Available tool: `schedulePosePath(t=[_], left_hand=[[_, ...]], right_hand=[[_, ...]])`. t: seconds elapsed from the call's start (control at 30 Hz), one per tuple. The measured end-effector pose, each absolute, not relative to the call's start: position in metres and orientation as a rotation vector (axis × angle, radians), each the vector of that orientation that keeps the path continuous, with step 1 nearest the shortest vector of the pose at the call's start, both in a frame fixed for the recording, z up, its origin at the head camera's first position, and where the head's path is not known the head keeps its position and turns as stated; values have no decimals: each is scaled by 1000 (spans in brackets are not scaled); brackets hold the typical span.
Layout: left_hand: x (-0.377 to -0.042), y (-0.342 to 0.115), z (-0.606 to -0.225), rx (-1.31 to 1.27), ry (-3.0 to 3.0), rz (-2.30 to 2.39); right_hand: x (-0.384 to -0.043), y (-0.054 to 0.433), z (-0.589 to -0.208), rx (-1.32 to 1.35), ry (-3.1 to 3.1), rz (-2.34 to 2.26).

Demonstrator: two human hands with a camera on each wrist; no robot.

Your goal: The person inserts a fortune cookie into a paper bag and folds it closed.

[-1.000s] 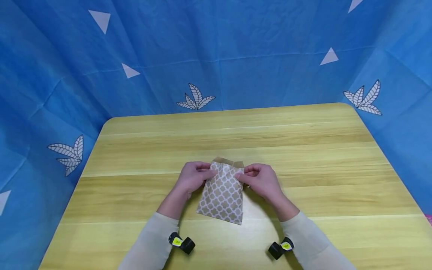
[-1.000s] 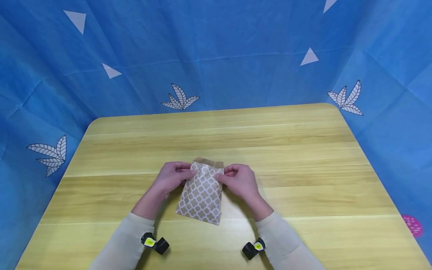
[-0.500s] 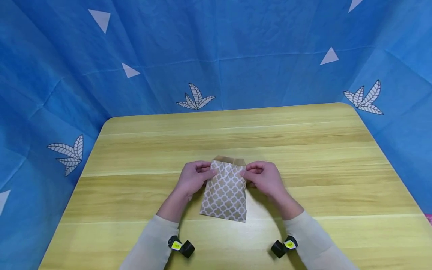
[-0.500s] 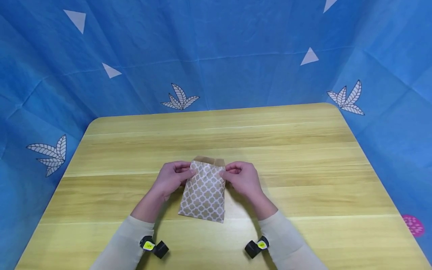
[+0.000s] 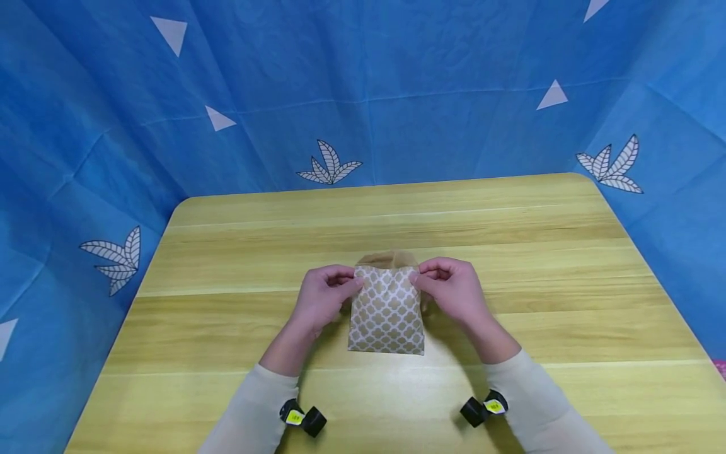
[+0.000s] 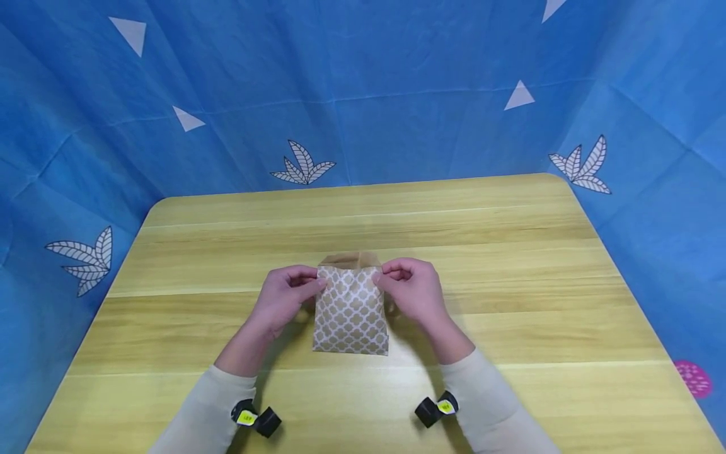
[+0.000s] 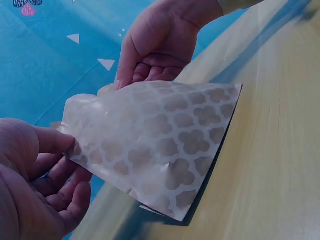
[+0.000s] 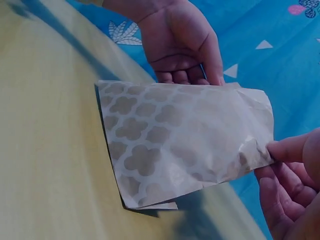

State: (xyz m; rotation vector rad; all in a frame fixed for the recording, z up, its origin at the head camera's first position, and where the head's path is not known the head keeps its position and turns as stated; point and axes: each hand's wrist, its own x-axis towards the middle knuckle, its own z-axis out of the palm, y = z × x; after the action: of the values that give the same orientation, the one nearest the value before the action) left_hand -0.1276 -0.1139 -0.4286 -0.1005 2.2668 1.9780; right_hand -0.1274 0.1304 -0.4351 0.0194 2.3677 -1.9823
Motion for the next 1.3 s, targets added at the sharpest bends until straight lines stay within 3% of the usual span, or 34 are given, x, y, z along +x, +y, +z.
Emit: schedulePosePath(t=[0.6, 1.3], left_hand=[[-124, -113, -417, 123, 2376, 2085], [-125, -114, -413, 221, 2264, 2116]], right_hand=[[-126, 141, -416, -129, 2523, -2072], [-127, 140, -427, -204, 2480, -2136]])
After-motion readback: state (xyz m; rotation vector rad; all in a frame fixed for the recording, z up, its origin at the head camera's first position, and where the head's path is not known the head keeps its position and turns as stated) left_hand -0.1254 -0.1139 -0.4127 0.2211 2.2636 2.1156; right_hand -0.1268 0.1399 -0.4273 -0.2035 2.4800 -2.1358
